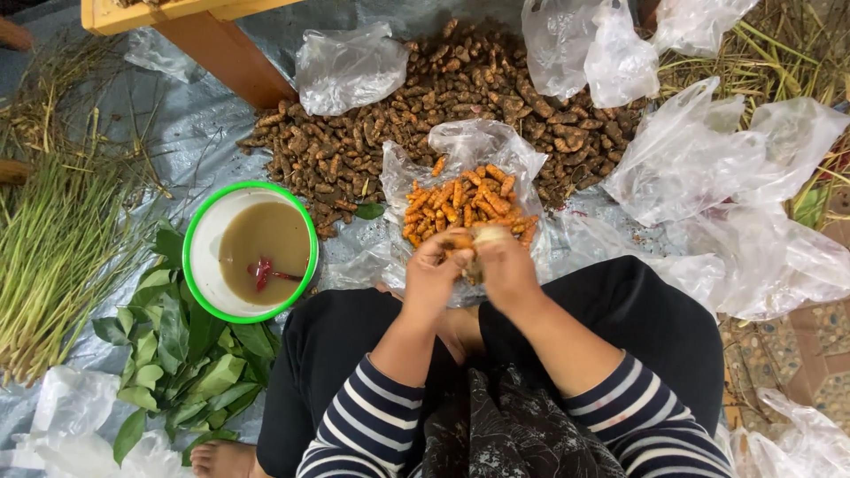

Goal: Cleaning turmeric roots by rubbing them with a cloth to remove soil and debris.

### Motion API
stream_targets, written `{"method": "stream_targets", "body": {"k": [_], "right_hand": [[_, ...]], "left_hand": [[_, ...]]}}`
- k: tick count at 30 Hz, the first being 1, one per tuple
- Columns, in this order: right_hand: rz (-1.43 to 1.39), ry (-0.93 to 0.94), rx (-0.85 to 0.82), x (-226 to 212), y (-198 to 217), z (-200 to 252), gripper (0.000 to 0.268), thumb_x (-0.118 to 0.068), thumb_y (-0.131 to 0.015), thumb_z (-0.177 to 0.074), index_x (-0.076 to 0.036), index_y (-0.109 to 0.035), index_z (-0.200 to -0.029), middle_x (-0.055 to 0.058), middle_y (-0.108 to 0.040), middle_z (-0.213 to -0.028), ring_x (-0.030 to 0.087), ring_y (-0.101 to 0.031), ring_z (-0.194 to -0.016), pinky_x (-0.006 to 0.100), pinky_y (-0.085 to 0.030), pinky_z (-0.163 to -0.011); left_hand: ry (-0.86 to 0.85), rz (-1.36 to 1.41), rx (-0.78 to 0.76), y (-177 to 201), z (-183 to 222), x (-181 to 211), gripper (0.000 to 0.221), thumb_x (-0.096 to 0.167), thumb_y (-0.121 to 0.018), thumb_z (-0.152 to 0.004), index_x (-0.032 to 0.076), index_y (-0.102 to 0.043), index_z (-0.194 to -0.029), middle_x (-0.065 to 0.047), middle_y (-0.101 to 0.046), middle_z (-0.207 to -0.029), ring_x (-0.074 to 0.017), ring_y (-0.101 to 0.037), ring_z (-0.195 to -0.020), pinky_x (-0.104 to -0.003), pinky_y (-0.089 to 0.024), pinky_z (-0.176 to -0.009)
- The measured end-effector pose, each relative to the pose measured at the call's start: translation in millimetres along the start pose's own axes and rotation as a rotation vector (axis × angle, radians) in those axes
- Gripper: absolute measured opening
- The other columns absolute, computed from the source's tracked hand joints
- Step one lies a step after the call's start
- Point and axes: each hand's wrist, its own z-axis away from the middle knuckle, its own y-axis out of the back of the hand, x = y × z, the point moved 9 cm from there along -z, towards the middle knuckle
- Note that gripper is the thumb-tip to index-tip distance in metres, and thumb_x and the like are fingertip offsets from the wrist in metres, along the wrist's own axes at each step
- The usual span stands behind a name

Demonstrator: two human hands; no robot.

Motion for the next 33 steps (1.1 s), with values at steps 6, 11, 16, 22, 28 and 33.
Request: {"method": "stream_targets", "body": {"k": [6, 11, 16, 22, 28, 33], "right_hand": [[0.463, -0.003, 0.124, 49, -1, 10, 0.056, -0.048, -0.047, -0.106, -0.012, -0.06, -0.064, 0.015, -0.06, -0.059, 0.04, -0.066, -0.065, 0.049, -0.052, -0.063], [-0.002, -0.271, 0.084, 30, 9, -1, 0.059, -0.048, -0.044, -0.108, -0.009, -0.06, -0.067, 0.015, -0.063, -0.062, 0.035, -0.066, -0.069, 0.046, -0.054, -0.072], [-0.781, -0.839, 0.292, 115, -20, 25, 0.045, -0.043, -0.056, -0.106, -0.003, -0.059, -0.084, 0.016, -0.063, -0.067, 0.028, -0.066, -0.056, 0.041, -0.055, -0.053], [-0.195, -0.677, -0.084, 172, -52, 20, 0.076, -0.066, -0.036, -0.107, -0.003, -0.06, -0.143, 0.024, -0.047, -0.154, 0.047, 0.001, -0.154, 0.047, 0.008, -0.129], [-1.383, -0.858, 0.294, 149, -58, -2, 0.014, -0.028, -0.059, -0.099, -0.014, -0.059, -0.103, 0.015, -0.073, -0.096, 0.033, -0.072, -0.092, 0.05, -0.058, -0.087], [-1.251, -0.901, 0.346, 142, -35, -12, 0.027, -0.013, -0.055, -0.103, 0.007, -0.065, -0.118, 0.018, -0.071, -0.105, 0.025, -0.067, -0.088, 0.035, -0.055, -0.077]], "left_hand": [[0.14, -0.083, 0.034, -7, 11, -14, 0.031, 0.006, -0.083, -0.086, 0.006, -0.076, -0.116, -0.014, -0.075, -0.108, -0.024, -0.066, -0.111, -0.042, -0.053, -0.1], [0.175, -0.031, 0.034, -11, 12, -11, 0.03, 0.004, -0.081, -0.085, 0.006, -0.075, -0.115, -0.014, -0.072, -0.113, -0.0242, -0.061, -0.114, -0.041, -0.053, -0.098], [0.085, 0.191, 0.079, -10, 11, 8, 0.029, -0.004, -0.072, -0.088, -0.001, -0.07, -0.117, -0.016, -0.074, -0.105, -0.019, -0.068, -0.096, -0.036, -0.057, -0.089], [0.083, -0.084, 0.009, -10, 0, -5, 0.033, 0.006, -0.077, -0.088, 0.003, -0.071, -0.121, -0.018, -0.075, -0.109, -0.0237, -0.067, -0.107, -0.043, -0.053, -0.098], [0.025, -0.07, 0.078, -20, -62, 32, 0.043, 0.008, -0.067, -0.094, 0.002, -0.061, -0.136, -0.011, -0.068, -0.114, -0.0121, -0.062, -0.101, -0.027, -0.056, -0.089], [0.114, -0.358, -0.059, -94, -136, 114, 0.043, 0.008, -0.07, -0.085, 0.008, -0.06, -0.127, -0.01, -0.068, -0.116, -0.0192, -0.066, -0.104, -0.031, -0.059, -0.091]]}}
